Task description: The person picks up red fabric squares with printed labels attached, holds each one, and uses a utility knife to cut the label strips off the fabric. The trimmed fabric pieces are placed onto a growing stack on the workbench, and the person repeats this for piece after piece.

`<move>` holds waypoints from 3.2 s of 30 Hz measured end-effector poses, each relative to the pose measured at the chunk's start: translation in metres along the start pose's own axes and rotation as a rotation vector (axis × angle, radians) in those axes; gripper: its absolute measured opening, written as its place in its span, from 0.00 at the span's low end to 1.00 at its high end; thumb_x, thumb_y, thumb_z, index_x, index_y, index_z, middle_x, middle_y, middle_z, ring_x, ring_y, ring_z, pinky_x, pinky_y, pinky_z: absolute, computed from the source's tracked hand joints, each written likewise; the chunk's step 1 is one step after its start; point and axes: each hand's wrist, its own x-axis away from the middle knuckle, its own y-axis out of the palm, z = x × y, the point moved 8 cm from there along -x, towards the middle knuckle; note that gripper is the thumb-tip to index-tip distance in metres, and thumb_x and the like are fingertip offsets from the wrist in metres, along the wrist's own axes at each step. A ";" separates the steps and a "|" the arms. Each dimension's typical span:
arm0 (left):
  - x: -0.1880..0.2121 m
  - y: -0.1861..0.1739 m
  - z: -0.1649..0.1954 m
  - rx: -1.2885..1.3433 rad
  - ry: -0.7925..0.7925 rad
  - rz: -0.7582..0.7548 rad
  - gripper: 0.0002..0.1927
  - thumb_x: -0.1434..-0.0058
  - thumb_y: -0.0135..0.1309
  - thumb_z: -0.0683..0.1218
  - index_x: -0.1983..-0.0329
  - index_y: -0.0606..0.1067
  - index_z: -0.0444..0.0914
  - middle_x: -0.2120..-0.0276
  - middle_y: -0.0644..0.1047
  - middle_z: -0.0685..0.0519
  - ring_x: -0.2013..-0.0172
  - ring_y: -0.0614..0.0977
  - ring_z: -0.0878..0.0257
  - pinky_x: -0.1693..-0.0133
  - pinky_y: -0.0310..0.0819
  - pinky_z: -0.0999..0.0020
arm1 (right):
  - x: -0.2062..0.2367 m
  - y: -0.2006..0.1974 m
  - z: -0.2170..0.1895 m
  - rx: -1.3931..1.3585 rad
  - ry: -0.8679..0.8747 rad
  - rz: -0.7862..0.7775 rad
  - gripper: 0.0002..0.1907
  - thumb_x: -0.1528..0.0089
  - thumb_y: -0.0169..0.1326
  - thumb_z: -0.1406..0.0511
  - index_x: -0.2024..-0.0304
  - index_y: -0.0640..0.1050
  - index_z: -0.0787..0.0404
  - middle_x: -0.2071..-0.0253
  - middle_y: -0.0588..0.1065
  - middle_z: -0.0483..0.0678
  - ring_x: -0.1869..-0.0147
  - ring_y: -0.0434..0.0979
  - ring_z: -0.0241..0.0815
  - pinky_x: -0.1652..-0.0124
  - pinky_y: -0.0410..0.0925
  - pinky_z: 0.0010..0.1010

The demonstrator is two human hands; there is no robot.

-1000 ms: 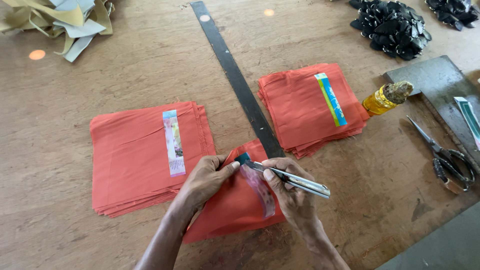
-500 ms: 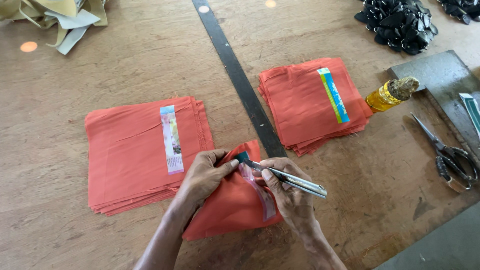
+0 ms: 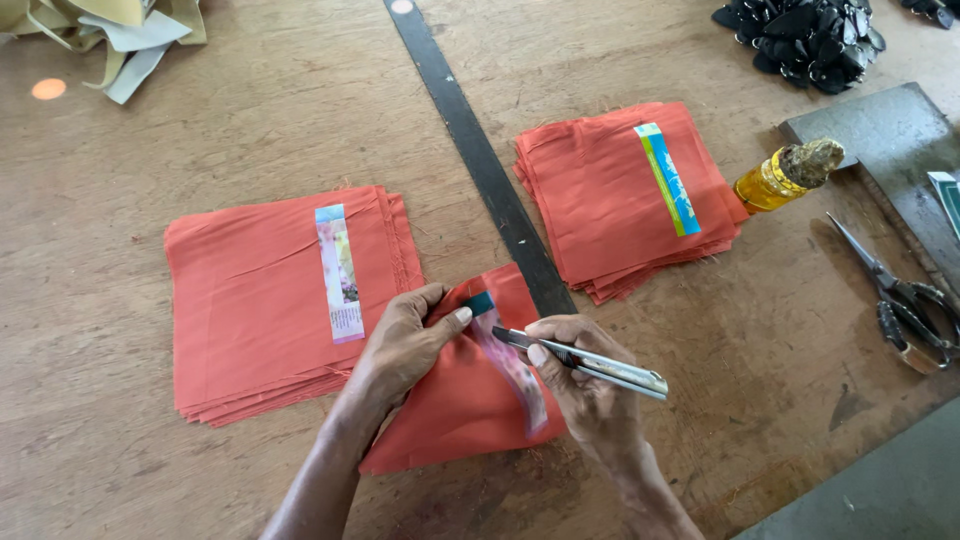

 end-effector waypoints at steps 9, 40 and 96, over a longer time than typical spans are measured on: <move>0.004 0.002 0.003 -0.049 0.013 -0.020 0.10 0.35 0.57 0.44 0.57 0.80 0.32 0.69 0.78 0.59 0.68 0.72 0.74 0.64 0.71 0.74 | 0.003 -0.010 0.009 -0.108 0.177 0.005 0.10 0.38 0.61 0.69 0.55 0.81 0.65 0.59 0.82 0.49 0.58 0.84 0.34 0.59 0.79 0.25; 0.004 -0.022 0.043 -0.468 0.413 0.151 0.14 0.46 0.58 0.34 0.58 0.69 0.32 0.66 0.80 0.38 0.59 0.83 0.40 0.59 0.75 0.52 | -0.005 0.035 0.047 -0.083 0.294 0.033 0.09 0.36 0.58 0.70 0.53 0.79 0.66 0.58 0.82 0.48 0.56 0.84 0.33 0.55 0.78 0.25; 0.022 -0.007 0.152 -0.337 0.518 0.041 0.05 0.39 0.59 0.37 0.61 0.77 0.33 0.69 0.84 0.52 0.66 0.81 0.72 0.63 0.77 0.72 | 0.024 -0.061 0.019 -1.083 0.366 0.249 0.14 0.30 0.49 0.59 0.63 0.76 0.62 0.53 0.77 0.56 0.43 0.82 0.50 0.43 0.72 0.44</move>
